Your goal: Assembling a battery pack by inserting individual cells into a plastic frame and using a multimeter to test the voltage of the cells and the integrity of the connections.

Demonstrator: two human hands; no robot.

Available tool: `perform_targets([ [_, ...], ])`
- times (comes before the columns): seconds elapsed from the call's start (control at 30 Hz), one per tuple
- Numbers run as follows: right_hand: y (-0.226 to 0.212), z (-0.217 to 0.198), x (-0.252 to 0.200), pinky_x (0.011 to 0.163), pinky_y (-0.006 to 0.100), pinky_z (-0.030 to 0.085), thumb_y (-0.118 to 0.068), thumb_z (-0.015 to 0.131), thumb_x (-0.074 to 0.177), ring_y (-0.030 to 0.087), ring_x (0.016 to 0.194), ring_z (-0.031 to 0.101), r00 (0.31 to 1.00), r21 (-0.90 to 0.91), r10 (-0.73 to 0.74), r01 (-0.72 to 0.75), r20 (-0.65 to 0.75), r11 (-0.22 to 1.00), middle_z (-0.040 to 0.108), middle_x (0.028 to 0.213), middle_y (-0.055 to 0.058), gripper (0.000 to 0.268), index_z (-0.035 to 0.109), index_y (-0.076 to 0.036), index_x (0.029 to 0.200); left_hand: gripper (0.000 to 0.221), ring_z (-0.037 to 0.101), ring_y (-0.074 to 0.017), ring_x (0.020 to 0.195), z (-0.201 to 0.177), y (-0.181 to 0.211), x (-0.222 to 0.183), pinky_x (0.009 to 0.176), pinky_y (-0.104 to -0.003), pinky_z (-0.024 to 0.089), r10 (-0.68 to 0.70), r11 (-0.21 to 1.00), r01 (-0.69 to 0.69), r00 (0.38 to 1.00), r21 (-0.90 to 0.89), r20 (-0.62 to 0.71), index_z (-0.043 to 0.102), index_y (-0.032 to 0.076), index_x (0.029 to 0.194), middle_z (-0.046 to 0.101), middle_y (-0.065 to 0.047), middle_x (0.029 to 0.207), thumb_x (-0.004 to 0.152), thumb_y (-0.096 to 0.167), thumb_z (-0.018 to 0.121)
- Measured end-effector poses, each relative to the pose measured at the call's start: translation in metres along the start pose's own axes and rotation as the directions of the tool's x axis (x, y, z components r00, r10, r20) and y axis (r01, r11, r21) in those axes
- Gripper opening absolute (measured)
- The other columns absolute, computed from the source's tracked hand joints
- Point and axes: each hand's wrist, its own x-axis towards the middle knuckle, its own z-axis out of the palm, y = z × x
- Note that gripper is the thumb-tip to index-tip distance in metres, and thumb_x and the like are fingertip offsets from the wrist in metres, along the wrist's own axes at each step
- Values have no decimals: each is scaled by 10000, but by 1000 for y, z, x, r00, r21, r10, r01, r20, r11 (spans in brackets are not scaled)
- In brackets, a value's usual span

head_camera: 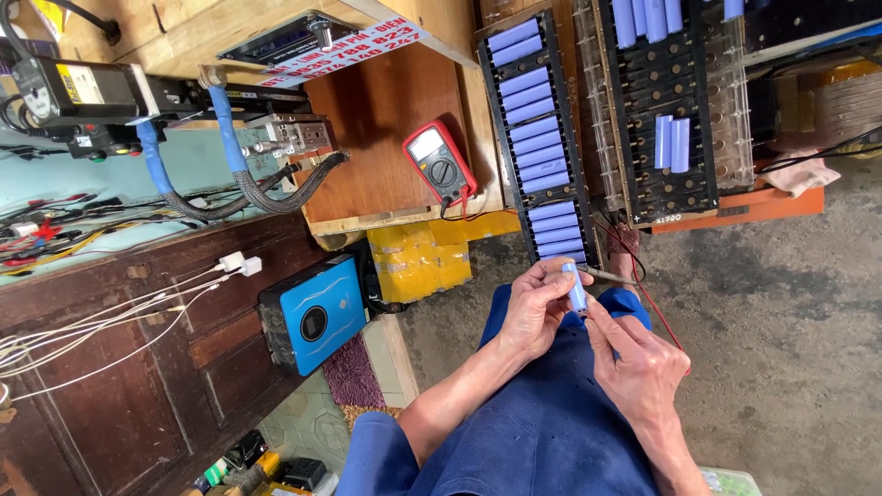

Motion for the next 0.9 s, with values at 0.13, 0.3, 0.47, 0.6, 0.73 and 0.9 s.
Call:
perform_targets([
  [0.13,-3,0,1,466,316,310,-230,740,1039,152,508,476,1000,5,4,-4,-2,1000,619,775,-92,233,792,-281,1260,154,713,-172,696,2,4,-1,578,-210,542,16,1000,-17,1000,11,8,664,17,1081,761,-190,976,943,64,714],
  [0.3,-5,-1,3,464,313,330,-230,730,1033,141,501,466,1000,28,17,-17,5,999,600,756,-99,257,779,-291,1278,178,714,-184,683,0,7,-1,560,-211,546,3,1000,-3,1000,18,-8,661,10,1085,757,-203,963,924,53,720],
  [0.47,-10,-4,9,467,310,321,-217,716,1035,135,508,453,1000,64,1,-1,7,998,567,720,-85,264,766,-277,1288,197,724,-205,690,2,13,-2,557,-210,534,-4,1000,4,1000,28,-13,660,6,1091,756,-198,941,913,59,729],
  [0.6,-13,-7,21,482,238,471,-206,716,961,161,504,610,998,187,-27,39,-64,982,646,696,-59,177,828,-261,1086,215,771,-313,710,-17,-4,8,569,-250,643,29,998,-32,998,-47,-51,639,-50,1116,737,-290,939,921,3,711],
  [0.73,-6,4,17,485,238,487,-187,726,937,165,507,620,999,276,-19,27,-34,961,648,689,-56,191,827,-256,1083,214,768,-322,700,-20,6,3,563,-258,644,45,999,-45,998,-21,-33,642,-55,1110,731,-296,918,918,7,712],
  [0.9,18,23,7,572,324,550,-260,873,767,185,706,664,986,710,132,-164,101,685,716,874,81,462,797,-124,1202,284,770,-313,709,-7,38,-15,559,-309,644,125,977,-146,983,156,136,657,-71,1111,727,-296,892,856,-15,769],
])
